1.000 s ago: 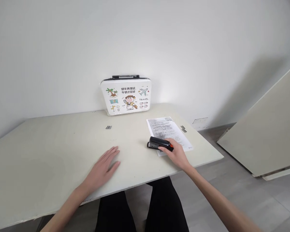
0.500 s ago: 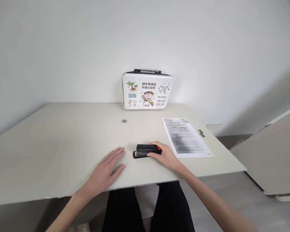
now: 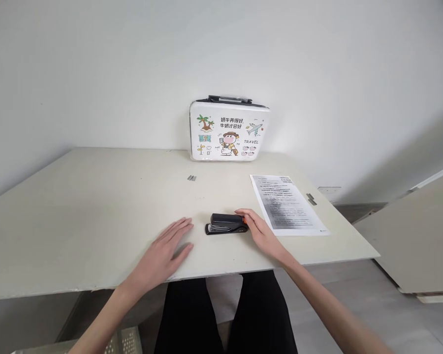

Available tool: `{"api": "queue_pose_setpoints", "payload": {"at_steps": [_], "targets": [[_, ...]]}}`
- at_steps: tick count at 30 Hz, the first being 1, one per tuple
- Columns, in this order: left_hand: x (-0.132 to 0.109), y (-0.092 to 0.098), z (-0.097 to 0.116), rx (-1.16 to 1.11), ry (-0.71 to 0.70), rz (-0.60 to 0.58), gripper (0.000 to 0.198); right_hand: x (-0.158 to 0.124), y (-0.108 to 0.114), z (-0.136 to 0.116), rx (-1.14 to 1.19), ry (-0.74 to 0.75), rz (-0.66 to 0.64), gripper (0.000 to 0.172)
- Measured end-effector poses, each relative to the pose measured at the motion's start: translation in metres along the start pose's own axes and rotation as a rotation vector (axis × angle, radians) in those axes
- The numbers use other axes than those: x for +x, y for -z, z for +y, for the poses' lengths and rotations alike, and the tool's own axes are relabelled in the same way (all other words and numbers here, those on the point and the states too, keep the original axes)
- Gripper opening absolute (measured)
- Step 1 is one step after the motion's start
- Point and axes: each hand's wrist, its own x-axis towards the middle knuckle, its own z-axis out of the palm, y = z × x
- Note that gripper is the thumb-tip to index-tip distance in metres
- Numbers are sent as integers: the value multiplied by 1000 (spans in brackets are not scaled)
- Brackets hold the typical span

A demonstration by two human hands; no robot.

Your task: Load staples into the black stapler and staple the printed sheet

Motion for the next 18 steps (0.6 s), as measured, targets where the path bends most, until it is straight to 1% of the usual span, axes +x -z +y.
{"api": "queue_pose_setpoints", "payload": {"at_steps": [6, 11, 15, 18], "targets": [[1, 1, 3, -18, 29, -5, 59, 1, 3, 4, -57, 47, -6, 43], [-1, 1, 5, -12, 96, -9, 65, -1, 2, -2, -70, 5, 33, 42], [-1, 0, 6, 17, 86, 37, 66, -3, 1, -11, -109, -5, -26, 37], [0, -1, 5, 9, 121, 46, 69, -2, 0, -11, -121, 16, -28, 37]]}}
